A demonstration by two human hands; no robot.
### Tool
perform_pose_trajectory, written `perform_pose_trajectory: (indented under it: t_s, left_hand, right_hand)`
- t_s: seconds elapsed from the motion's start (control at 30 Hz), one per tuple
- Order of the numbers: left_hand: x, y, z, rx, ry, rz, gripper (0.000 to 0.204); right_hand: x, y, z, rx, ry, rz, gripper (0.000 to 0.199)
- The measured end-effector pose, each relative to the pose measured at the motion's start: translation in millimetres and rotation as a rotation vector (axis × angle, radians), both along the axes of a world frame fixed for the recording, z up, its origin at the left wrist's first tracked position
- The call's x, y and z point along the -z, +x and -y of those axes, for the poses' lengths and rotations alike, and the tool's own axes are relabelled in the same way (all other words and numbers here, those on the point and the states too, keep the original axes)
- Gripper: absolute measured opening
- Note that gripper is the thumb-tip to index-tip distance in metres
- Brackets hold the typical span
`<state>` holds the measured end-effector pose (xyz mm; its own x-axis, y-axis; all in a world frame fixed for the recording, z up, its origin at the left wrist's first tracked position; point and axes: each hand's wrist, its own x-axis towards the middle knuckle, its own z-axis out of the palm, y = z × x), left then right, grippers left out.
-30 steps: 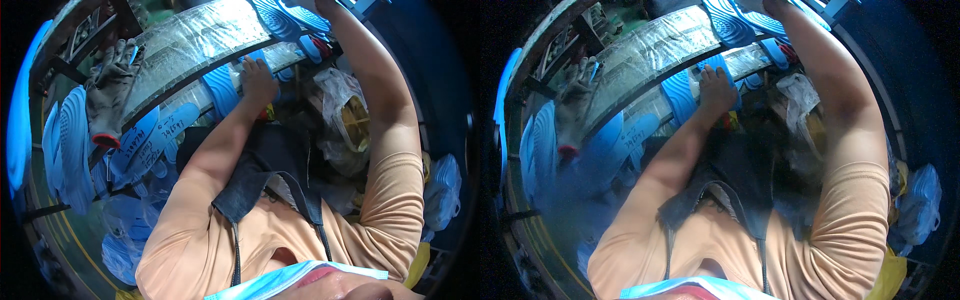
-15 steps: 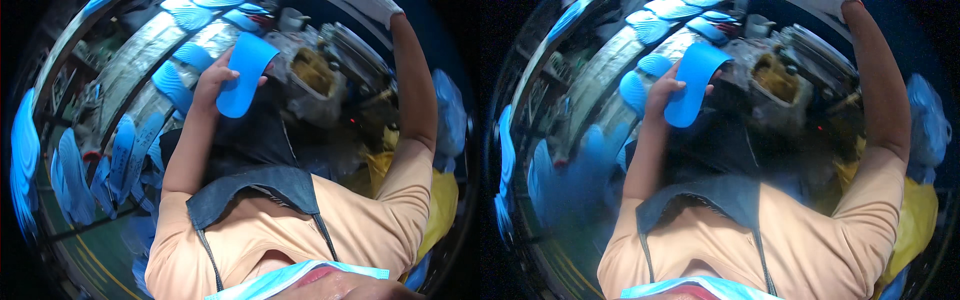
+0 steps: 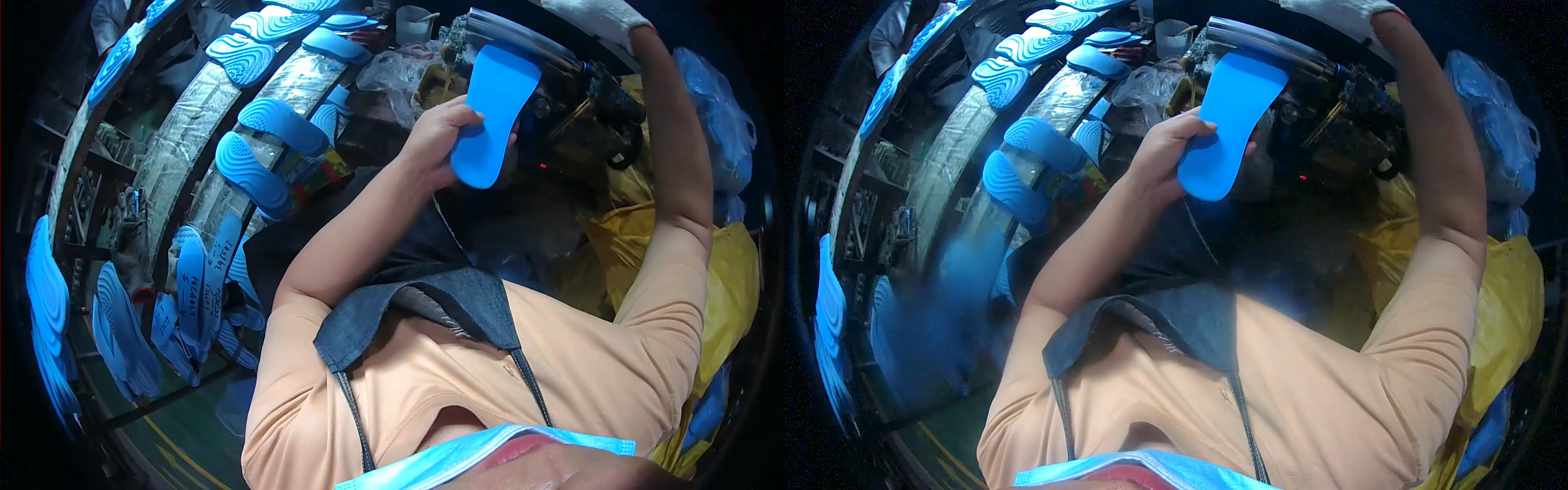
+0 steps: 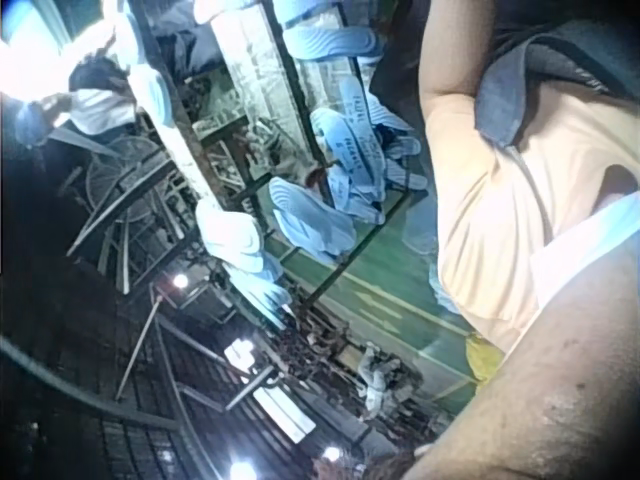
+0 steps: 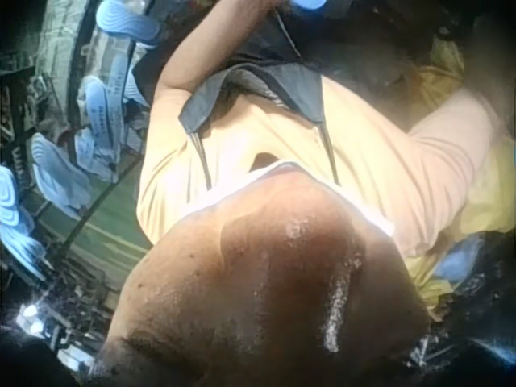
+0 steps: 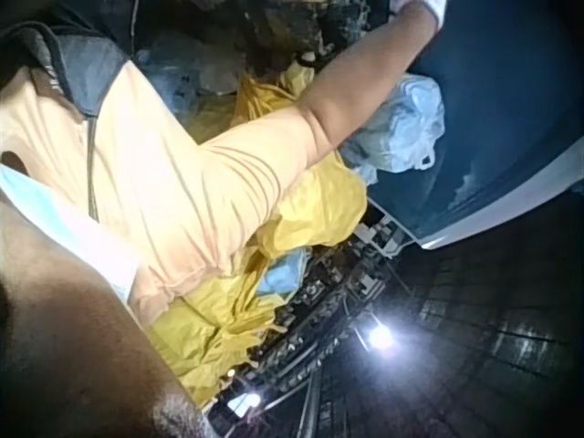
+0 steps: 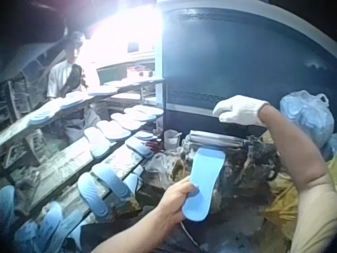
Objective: The person removes blue shoe insoles from plastic bags and places them onto a metal rack. They then use a brush to clean the rack surface and handle yellow sacks nearby.
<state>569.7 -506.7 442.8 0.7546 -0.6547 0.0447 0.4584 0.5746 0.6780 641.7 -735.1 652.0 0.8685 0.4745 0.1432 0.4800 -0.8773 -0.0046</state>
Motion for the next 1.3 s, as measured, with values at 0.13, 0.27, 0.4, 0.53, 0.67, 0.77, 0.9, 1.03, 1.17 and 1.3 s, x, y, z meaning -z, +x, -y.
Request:
perform_pose_trajectory:
  t_s: [0.13, 0.27, 0.4, 0.53, 0.67, 0.77, 0.9, 1.03, 1.17, 1.3]
  left_hand:
    - [31.1, 15.4, -12.7, -0.172, 0.280, 0.107, 0.042]
    - [71.5, 31.9, -101.6, -0.657, 1.361, 0.811, 0.054]
    - [101.7, 41.2, -187.1, -0.884, 2.218, 0.469, 0.074]
    - [123.1, 39.5, -255.2, -0.916, 2.215, 0.087, 0.089]
    - [131.2, 37.2, -274.1, -0.884, 2.215, 0.072, 0.091]
    - [123.2, 38.8, -276.0, -0.849, 2.107, 0.134, 0.080]
    - [133.4, 40.9, -295.7, -0.923, 2.057, 0.175, 0.073]
    - [135.9, 44.3, -289.4, -0.985, 2.087, 0.232, 0.072]
    - [129.6, 46.9, -286.1, -0.906, 2.079, 0.185, 0.079]
    - [122.6, 42.1, -289.3, -0.865, 2.033, 0.173, 0.083]
  right_hand:
    - [23.9, 33.4, 3.7, -0.043, -0.058, -0.063, 0.029]
    - [37.0, 65.6, 0.4, -0.047, -0.027, -0.351, 0.036]
    - [62.5, 123.2, 32.4, 0.116, 0.190, -0.780, 0.045]
    - [47.5, 111.4, 22.9, 0.338, 0.221, -0.811, 0.040]
    - [47.6, 107.9, -11.4, 0.316, 0.012, -0.452, 0.032]
    - [31.2, 135.2, -0.4, 0.296, -0.045, -0.203, 0.031]
    - [-4.4, 174.0, -32.4, 0.076, 0.187, -0.138, 0.035]
    - [-8.8, 150.0, -149.6, -0.149, 0.396, -0.225, 0.056]
    - [15.6, 93.4, -296.4, -0.802, 0.081, -0.120, 0.052]
    - [79.0, 137.9, -370.5, -0.959, 0.344, -0.691, 0.034]
